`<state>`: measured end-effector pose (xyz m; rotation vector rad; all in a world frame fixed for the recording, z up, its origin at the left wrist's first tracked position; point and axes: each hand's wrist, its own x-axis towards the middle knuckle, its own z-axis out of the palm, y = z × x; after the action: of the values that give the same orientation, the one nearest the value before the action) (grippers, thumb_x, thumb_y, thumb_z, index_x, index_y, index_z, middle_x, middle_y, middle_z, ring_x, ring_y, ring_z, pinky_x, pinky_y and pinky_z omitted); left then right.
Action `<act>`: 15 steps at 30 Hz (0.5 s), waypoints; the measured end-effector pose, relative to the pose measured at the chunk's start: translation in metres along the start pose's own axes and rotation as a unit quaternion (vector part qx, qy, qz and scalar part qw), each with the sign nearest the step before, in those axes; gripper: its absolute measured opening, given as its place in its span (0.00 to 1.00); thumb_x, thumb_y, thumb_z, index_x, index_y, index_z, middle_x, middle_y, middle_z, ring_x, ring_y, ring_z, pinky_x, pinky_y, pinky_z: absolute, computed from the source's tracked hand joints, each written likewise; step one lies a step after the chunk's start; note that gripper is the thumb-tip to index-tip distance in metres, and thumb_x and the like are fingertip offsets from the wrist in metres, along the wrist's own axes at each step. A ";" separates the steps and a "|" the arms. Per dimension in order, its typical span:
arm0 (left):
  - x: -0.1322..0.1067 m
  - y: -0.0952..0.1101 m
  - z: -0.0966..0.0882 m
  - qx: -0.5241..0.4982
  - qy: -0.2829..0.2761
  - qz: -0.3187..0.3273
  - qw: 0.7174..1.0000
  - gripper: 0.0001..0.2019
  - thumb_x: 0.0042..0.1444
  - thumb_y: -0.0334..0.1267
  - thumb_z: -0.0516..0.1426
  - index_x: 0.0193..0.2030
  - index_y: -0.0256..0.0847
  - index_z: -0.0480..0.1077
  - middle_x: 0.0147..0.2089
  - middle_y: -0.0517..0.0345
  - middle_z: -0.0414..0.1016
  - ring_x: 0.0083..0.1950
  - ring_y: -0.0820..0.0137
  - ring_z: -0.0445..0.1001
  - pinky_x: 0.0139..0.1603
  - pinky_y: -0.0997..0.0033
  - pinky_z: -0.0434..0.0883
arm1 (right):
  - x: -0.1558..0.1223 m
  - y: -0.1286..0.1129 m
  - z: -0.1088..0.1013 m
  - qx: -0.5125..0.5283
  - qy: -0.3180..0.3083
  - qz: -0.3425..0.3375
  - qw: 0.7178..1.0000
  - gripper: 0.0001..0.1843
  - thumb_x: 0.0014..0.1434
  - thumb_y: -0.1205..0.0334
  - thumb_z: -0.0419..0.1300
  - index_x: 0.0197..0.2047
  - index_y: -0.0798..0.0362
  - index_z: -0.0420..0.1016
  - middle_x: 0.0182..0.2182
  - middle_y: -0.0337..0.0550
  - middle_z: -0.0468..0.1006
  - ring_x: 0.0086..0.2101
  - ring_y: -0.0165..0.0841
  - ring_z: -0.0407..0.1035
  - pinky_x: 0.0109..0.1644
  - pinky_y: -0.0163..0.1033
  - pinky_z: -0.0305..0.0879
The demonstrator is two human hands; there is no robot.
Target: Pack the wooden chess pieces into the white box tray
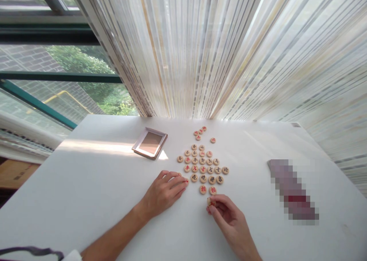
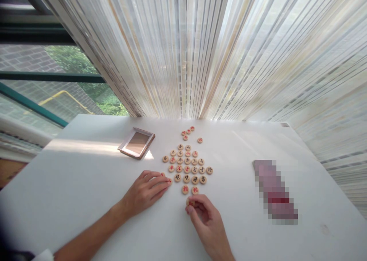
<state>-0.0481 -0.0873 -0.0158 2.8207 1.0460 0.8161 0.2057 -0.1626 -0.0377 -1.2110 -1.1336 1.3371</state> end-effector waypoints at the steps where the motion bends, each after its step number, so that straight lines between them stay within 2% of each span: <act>1: 0.000 0.002 0.000 -0.002 0.000 0.008 1.000 0.09 0.66 0.29 0.58 0.50 0.42 0.76 0.48 0.55 0.83 0.50 0.63 0.77 0.50 0.61 0.68 | 0.000 -0.001 0.000 0.001 0.000 0.000 1.000 0.09 0.63 0.56 0.66 0.45 0.49 0.79 0.37 0.44 0.79 0.36 0.36 0.77 0.44 0.39 0.79; 7: 0.003 0.009 0.008 -0.004 -0.025 0.067 0.997 0.12 0.69 0.28 0.55 0.54 0.42 0.74 0.50 0.54 0.82 0.50 0.66 0.76 0.52 0.62 0.68 | -0.001 -0.003 0.000 -0.007 -0.002 -0.004 1.000 0.09 0.64 0.55 0.65 0.45 0.49 0.79 0.37 0.44 0.80 0.36 0.36 0.77 0.45 0.40 0.78; 11: 0.007 0.010 0.013 -0.003 -0.032 0.066 0.997 0.12 0.70 0.28 0.53 0.54 0.42 0.74 0.51 0.53 0.82 0.50 0.66 0.76 0.52 0.62 0.68 | -0.003 -0.002 -0.002 -0.007 0.006 -0.009 1.000 0.10 0.65 0.54 0.64 0.46 0.49 0.79 0.38 0.45 0.80 0.36 0.36 0.77 0.44 0.40 0.78; 15: 0.010 0.012 0.009 -0.006 -0.034 0.062 0.998 0.11 0.69 0.29 0.54 0.53 0.42 0.74 0.51 0.54 0.82 0.50 0.65 0.76 0.51 0.61 0.67 | -0.004 -0.001 -0.002 -0.003 0.004 -0.008 1.000 0.09 0.65 0.56 0.64 0.46 0.48 0.79 0.39 0.45 0.80 0.37 0.36 0.77 0.45 0.40 0.78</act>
<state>-0.0304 -0.0893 -0.0170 2.9049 0.8631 0.7270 0.2083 -0.1660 -0.0362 -1.2074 -1.1400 1.3165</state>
